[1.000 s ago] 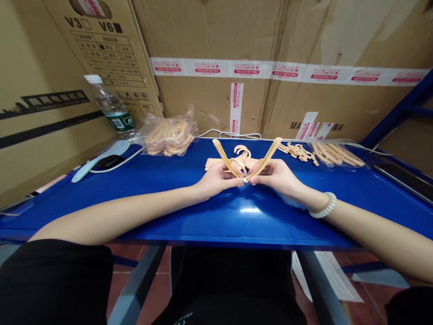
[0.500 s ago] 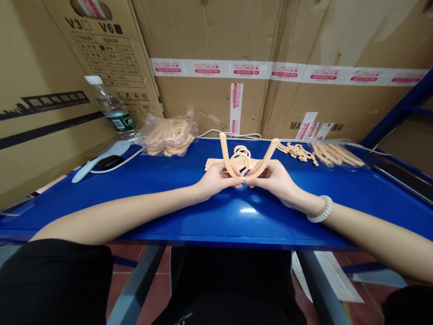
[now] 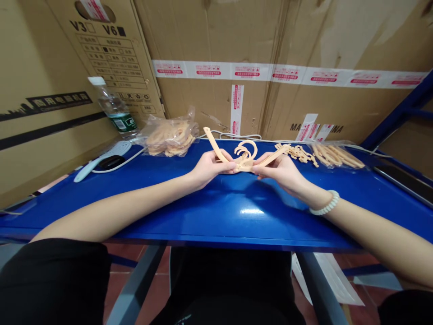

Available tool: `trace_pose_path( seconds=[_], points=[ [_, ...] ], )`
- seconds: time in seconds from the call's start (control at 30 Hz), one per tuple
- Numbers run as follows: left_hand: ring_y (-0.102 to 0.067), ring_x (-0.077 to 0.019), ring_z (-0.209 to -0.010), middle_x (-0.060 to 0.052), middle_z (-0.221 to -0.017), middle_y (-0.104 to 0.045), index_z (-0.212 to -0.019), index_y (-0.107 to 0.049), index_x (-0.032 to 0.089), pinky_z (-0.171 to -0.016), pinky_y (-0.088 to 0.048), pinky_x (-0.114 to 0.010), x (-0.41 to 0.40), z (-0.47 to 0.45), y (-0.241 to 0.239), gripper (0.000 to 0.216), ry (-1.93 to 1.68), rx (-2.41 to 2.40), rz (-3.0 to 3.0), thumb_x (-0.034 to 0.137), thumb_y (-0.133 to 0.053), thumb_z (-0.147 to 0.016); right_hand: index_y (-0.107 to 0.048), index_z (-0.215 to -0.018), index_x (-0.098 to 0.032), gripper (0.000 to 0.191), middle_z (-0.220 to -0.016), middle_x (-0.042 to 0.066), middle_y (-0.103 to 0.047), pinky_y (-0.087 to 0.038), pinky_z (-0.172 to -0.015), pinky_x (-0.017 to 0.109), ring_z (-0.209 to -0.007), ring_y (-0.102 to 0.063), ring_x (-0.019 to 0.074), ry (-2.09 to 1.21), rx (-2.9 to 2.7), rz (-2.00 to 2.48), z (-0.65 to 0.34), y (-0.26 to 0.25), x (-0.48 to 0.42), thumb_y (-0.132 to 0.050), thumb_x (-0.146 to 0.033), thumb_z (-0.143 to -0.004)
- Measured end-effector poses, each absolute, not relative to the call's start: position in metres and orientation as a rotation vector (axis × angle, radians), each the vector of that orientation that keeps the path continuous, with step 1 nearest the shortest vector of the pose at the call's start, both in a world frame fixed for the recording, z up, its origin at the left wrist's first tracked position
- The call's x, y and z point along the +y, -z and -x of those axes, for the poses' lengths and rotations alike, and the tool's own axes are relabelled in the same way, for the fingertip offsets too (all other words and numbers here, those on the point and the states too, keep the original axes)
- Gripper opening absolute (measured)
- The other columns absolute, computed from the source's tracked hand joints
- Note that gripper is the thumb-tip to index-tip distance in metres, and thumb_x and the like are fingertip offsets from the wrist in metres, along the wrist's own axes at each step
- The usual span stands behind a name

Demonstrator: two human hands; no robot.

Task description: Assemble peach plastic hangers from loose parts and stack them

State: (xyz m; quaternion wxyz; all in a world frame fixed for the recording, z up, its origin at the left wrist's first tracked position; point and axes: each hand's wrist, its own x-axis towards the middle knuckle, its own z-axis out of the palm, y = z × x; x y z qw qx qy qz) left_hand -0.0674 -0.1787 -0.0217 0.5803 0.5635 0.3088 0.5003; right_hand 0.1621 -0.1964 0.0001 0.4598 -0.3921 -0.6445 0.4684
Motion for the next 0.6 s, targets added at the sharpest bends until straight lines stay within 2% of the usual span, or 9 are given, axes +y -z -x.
trace_pose_path(
  seconds=[0.17, 0.3, 0.4, 0.5, 0.6],
  points=[
    [-0.069, -0.0126, -0.066, -0.002, -0.07, -0.07, -0.075, -0.063, 0.012, -0.073, -0.06, -0.026, -0.16, 0.082, 0.012, 0.038, -1.254, 0.719, -1.26, 0.023, -0.095, -0.059, -0.077, -0.083, -0.016, 0.038, -0.071, 0.005, -0.072, -0.06, -0.058, 0.029, -0.06, -0.066, 0.0171, -1.046, -1.604, 0.981, -0.18, -0.014, -0.182, -0.097, -0.042, -0.062],
    [-0.071, -0.0133, -0.071, -0.003, -0.075, -0.07, -0.076, -0.062, 0.012, -0.077, -0.061, -0.026, -0.148, 0.092, 0.008, 0.03, -1.263, 0.756, -1.234, 0.018, -0.09, -0.066, -0.079, -0.088, -0.017, 0.038, -0.072, 0.005, -0.074, -0.057, -0.059, 0.03, -0.062, -0.067, 0.0191, -0.914, -1.826, 0.994, -0.196, -0.022, -0.172, -0.091, -0.048, -0.068],
    [-0.07, -0.0121, -0.069, -0.003, -0.076, -0.069, -0.077, -0.063, 0.012, -0.075, -0.061, -0.025, -0.141, 0.098, 0.006, 0.024, -1.243, 0.771, -1.228, 0.013, -0.086, -0.07, -0.079, -0.086, -0.019, 0.031, -0.082, 0.007, -0.077, -0.055, -0.063, 0.032, -0.072, -0.07, 0.0225, -0.577, -2.139, 0.983, -0.209, -0.031, -0.165, -0.081, -0.049, -0.077],
    [-0.07, -0.0116, -0.068, -0.004, -0.077, -0.07, -0.078, -0.064, 0.011, -0.072, -0.06, -0.024, -0.134, 0.105, 0.006, 0.021, -1.214, 0.764, -1.241, 0.012, -0.084, -0.07, -0.077, -0.082, -0.019, 0.027, -0.079, 0.006, -0.075, -0.05, -0.063, 0.032, -0.069, -0.068, 0.0216, -0.211, -2.425, 0.993, -0.223, -0.039, -0.158, -0.07, -0.046, -0.083],
    [-0.07, -0.0128, -0.07, -0.004, -0.076, -0.07, -0.079, -0.065, 0.012, -0.071, -0.059, -0.024, -0.125, 0.114, 0.008, 0.025, -1.174, 0.78, -1.335, 0.018, -0.086, -0.068, -0.075, -0.078, -0.019, 0.029, -0.075, 0.005, -0.073, -0.047, -0.062, 0.031, -0.066, -0.065, 0.0205, -0.09, -2.593, 1.047, -0.237, -0.047, -0.153, -0.065, -0.045, -0.084]
  ],
)
